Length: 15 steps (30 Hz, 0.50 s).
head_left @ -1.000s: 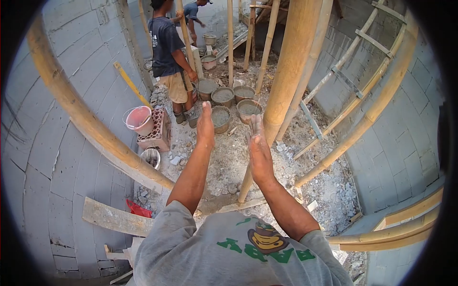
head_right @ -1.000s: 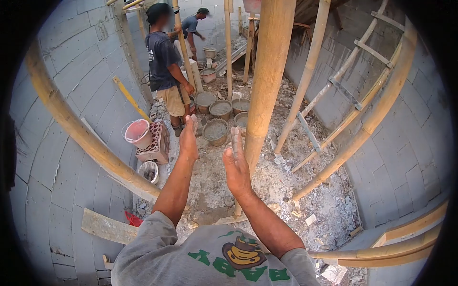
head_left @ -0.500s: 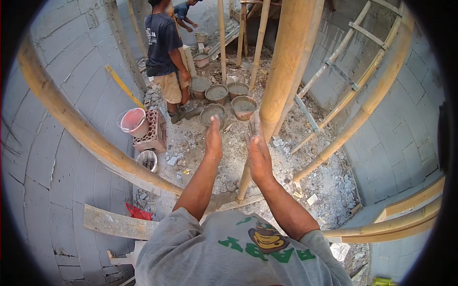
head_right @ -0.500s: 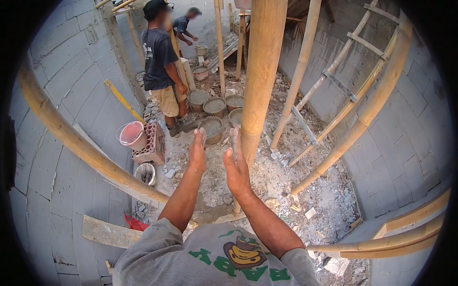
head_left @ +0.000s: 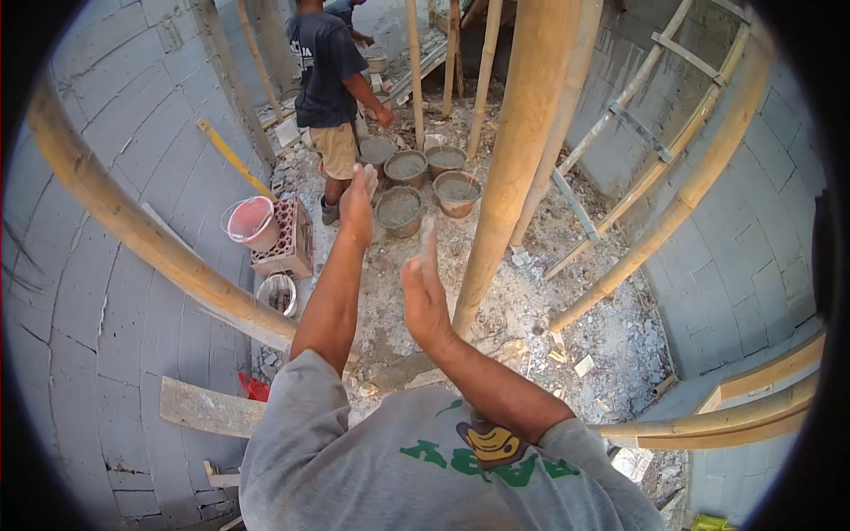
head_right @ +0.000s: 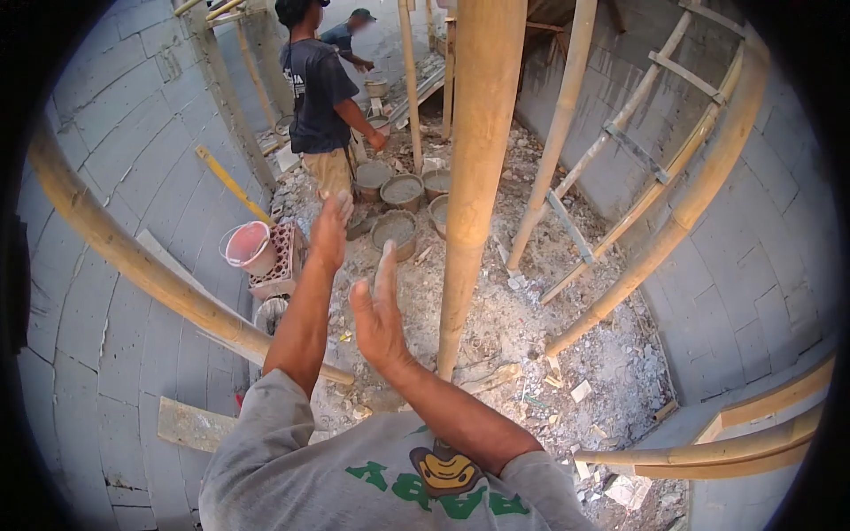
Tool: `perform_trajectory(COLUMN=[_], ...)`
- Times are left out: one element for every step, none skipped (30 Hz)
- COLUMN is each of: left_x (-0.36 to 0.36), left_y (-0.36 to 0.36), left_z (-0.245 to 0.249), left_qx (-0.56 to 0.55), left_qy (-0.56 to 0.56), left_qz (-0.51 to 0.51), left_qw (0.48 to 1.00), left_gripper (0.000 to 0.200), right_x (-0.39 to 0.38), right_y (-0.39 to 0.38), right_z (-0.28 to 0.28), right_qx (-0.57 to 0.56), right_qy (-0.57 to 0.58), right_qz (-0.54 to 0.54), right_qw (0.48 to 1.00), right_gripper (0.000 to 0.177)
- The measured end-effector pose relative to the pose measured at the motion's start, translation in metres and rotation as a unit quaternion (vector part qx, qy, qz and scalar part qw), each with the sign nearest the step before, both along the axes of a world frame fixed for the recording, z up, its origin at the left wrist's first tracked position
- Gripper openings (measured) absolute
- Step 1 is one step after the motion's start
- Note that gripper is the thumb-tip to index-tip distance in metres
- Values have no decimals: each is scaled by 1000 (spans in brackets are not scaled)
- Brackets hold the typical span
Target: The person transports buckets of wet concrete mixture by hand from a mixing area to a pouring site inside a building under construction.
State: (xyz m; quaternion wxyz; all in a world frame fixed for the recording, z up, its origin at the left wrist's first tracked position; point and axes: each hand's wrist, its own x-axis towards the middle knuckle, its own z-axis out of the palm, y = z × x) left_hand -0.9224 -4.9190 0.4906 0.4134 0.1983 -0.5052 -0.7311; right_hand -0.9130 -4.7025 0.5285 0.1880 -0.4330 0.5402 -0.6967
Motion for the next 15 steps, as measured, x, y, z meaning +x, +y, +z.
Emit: perform_trajectory(left_x=[-2,0,3,3,1,-2,-3,-2,0,3,7,10,13,16,18], left_y=[1,4,8,8,8,7,11,19,28,35,43,53,63,71,78], left_z=[7,11,12,8,6,5,2,-3,-9,-19,-30,-41,-50,-61,-73], left_qx=[-3,-7,-10,-7,-16,-26,-25,-27,-30,-9,12,4,-4,-4,-14], left_qy=[2,-4,-10,-13,3,21,22,25,27,16,5,-22,-48,-45,-102], left_qz=[-2,-1,0,0,19,38,37,41,45,49,53,68,84,85,95], left_qw=[1000,1000,1000,1000,1000,999,999,998,998,999,999,997,995,995,990], left_gripper=[61,61,61,61,61,62,62,63,63,62,62,61,60,60,55], right_x=[-2,-1,-1,-5,-10,-12,-15,-16,-18,-22,-25,-27,-31,-35,-40], right_y=[-1,0,2,4,6,7,8,10,15,21,28,36,43,49,53], right_z=[-1,-2,-2,1,3,0,-7,-13,-18,-23,-27,-29,-32,-33,-33], right_qx=[5,14,17,17,17,19,7,-5,-5,0,4,2,13,25,19], right_qy=[1,-3,-8,10,30,32,39,46,47,50,54,56,44,30,58], right_qz=[15,30,30,31,32,31,29,27,26,18,10,11,17,24,-26], right_qw=[1000,999,999,999,999,999,999,999,999,999,999,998,999,999,998], right_gripper=[75,76,76,77,77,77,77,77,77,75,72,72,68,64,58])
